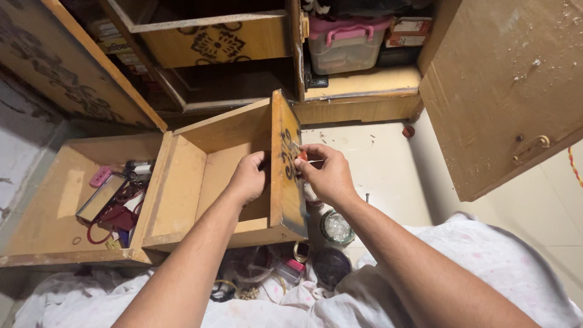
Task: The person removes a wooden drawer from a cabinet, then uses a screwdriver to tighten screws on the drawer front. They reinsert the drawer and place small items inside it.
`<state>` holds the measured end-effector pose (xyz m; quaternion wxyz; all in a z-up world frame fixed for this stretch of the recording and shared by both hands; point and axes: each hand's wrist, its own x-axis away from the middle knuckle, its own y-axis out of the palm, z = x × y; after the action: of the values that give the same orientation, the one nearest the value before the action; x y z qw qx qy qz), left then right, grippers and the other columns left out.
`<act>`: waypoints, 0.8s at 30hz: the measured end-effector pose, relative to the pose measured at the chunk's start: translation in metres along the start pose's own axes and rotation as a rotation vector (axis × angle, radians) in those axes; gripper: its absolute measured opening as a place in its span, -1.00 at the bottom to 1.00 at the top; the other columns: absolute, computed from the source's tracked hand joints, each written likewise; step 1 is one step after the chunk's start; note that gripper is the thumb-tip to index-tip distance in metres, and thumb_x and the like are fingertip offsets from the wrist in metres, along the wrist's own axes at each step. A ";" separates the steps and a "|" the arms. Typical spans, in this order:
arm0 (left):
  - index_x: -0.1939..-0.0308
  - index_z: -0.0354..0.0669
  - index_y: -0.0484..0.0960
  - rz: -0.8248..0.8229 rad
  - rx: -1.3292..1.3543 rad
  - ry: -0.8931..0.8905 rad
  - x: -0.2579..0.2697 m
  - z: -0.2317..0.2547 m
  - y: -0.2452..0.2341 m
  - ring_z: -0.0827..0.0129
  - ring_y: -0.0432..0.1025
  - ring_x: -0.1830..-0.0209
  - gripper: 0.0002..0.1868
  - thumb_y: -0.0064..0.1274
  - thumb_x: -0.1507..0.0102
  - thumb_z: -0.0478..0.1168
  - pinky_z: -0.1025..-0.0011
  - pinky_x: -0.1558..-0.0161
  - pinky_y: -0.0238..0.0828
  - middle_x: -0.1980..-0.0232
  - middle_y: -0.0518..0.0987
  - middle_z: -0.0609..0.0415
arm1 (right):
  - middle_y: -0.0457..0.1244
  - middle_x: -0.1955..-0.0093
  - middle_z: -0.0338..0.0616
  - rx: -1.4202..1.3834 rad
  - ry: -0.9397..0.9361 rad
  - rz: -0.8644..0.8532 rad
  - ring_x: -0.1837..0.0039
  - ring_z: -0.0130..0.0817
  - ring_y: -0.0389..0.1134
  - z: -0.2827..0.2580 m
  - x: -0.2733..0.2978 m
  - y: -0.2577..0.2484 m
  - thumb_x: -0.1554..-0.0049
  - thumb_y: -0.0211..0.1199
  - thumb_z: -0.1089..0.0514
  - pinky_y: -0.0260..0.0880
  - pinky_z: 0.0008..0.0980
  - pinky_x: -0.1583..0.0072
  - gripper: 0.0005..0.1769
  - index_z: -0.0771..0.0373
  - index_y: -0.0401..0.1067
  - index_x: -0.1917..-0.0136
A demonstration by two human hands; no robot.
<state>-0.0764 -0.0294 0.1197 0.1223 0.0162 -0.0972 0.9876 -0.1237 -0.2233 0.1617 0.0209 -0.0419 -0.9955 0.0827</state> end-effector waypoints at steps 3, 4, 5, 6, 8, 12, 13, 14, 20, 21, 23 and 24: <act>0.07 -0.27 0.72 0.012 0.016 -0.022 0.002 0.000 -0.003 0.57 0.53 0.24 -0.82 0.14 -0.30 -0.27 0.52 0.17 0.49 0.16 0.73 0.10 | 0.45 0.09 -0.15 0.006 -0.024 0.004 0.12 -0.54 0.46 0.000 -0.001 0.001 -0.13 0.34 0.23 0.53 -0.50 0.09 -0.65 0.30 0.51 -0.20; 0.08 -0.28 0.72 0.021 0.003 -0.030 0.000 0.001 -0.003 0.57 0.53 0.24 -0.82 0.14 -0.30 -0.26 0.53 0.17 0.47 0.16 0.73 0.10 | 0.45 0.09 -0.14 0.011 -0.018 0.003 0.12 -0.53 0.46 -0.001 -0.002 0.001 -0.13 0.33 0.22 0.53 -0.50 0.08 -0.65 0.30 0.51 -0.20; 0.08 -0.29 0.73 0.025 0.019 -0.032 0.000 0.000 -0.004 0.57 0.53 0.24 -0.82 0.15 -0.29 -0.27 0.54 0.18 0.48 0.16 0.73 0.10 | 0.45 0.09 -0.13 0.015 -0.008 -0.001 0.13 -0.52 0.46 -0.002 -0.002 0.001 -0.13 0.33 0.22 0.53 -0.49 0.08 -0.65 0.29 0.51 -0.20; 0.08 -0.30 0.73 0.028 0.035 -0.033 -0.001 0.000 -0.005 0.56 0.54 0.25 -0.81 0.16 -0.29 -0.28 0.54 0.18 0.48 0.17 0.73 0.09 | 0.46 0.10 -0.13 0.019 0.002 -0.006 0.13 -0.51 0.46 -0.002 -0.002 0.001 -0.13 0.33 0.21 0.52 -0.49 0.08 -0.65 0.29 0.51 -0.20; 0.08 -0.31 0.73 0.021 0.095 -0.033 -0.003 -0.001 -0.006 0.55 0.55 0.25 -0.80 0.14 -0.28 -0.28 0.55 0.18 0.51 0.16 0.74 0.09 | 0.46 0.10 -0.13 0.011 0.005 -0.012 0.13 -0.51 0.46 -0.003 -0.003 0.001 -0.13 0.34 0.21 0.52 -0.49 0.08 -0.64 0.28 0.51 -0.21; 0.09 -0.35 0.73 -0.005 0.138 -0.047 -0.004 -0.001 -0.008 0.54 0.56 0.27 -0.80 0.17 -0.27 -0.29 0.53 0.19 0.52 0.17 0.73 0.06 | 0.44 0.12 -0.13 0.016 0.033 -0.017 0.17 -0.51 0.43 -0.003 -0.004 0.000 -0.13 0.34 0.20 0.50 -0.48 0.10 -0.62 0.24 0.51 -0.23; 0.09 -0.37 0.73 -0.004 0.118 -0.055 -0.003 -0.001 -0.008 0.53 0.55 0.28 -0.81 0.20 -0.27 -0.31 0.52 0.20 0.50 0.18 0.73 0.04 | 0.44 0.12 -0.14 0.014 0.029 -0.016 0.17 -0.52 0.43 -0.004 -0.004 0.001 -0.13 0.34 0.20 0.50 -0.49 0.11 -0.63 0.24 0.51 -0.23; 0.09 -0.35 0.73 -0.009 0.132 -0.071 -0.003 0.000 -0.008 0.53 0.56 0.27 -0.81 0.19 -0.25 -0.32 0.52 0.19 0.52 0.17 0.73 0.05 | 0.44 0.12 -0.16 0.011 0.026 -0.016 0.16 -0.54 0.43 -0.004 -0.004 0.001 -0.13 0.34 0.20 0.50 -0.49 0.11 -0.63 0.24 0.51 -0.22; 0.09 -0.33 0.73 -0.012 0.133 -0.113 -0.003 0.004 -0.008 0.52 0.56 0.26 -0.81 0.19 -0.24 -0.33 0.52 0.17 0.52 0.17 0.73 0.06 | 0.43 0.13 -0.17 0.000 0.005 -0.027 0.17 -0.53 0.39 0.000 -0.007 0.002 -0.15 0.33 0.21 0.47 -0.51 0.11 -0.64 0.26 0.52 -0.23; 0.10 -0.33 0.72 -0.024 0.140 -0.116 -0.002 0.004 -0.008 0.51 0.57 0.26 -0.81 0.19 -0.23 -0.34 0.51 0.17 0.54 0.18 0.73 0.05 | 0.43 0.12 -0.18 0.006 -0.004 -0.028 0.16 -0.54 0.39 0.001 -0.007 0.003 -0.15 0.33 0.21 0.46 -0.51 0.10 -0.64 0.26 0.52 -0.23; 0.11 -0.35 0.71 -0.042 0.163 -0.147 -0.001 0.005 -0.011 0.50 0.58 0.27 -0.82 0.20 -0.23 -0.34 0.50 0.17 0.55 0.19 0.73 0.04 | 0.42 0.12 -0.21 0.007 -0.002 -0.028 0.16 -0.55 0.39 0.002 -0.007 0.004 -0.14 0.33 0.21 0.47 -0.51 0.10 -0.63 0.26 0.51 -0.23; 0.12 -0.35 0.71 -0.049 0.178 -0.173 -0.002 0.006 -0.012 0.49 0.57 0.27 -0.83 0.21 -0.24 -0.33 0.49 0.18 0.55 0.19 0.72 0.03 | 0.42 0.12 -0.22 0.007 -0.002 -0.027 0.15 -0.55 0.40 0.001 -0.008 0.005 -0.14 0.33 0.21 0.48 -0.51 0.10 -0.63 0.26 0.51 -0.23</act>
<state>-0.0717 -0.0192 0.1278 0.1355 0.1146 -0.0191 0.9840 -0.1157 -0.2195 0.1591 0.0211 -0.0282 -0.9957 0.0861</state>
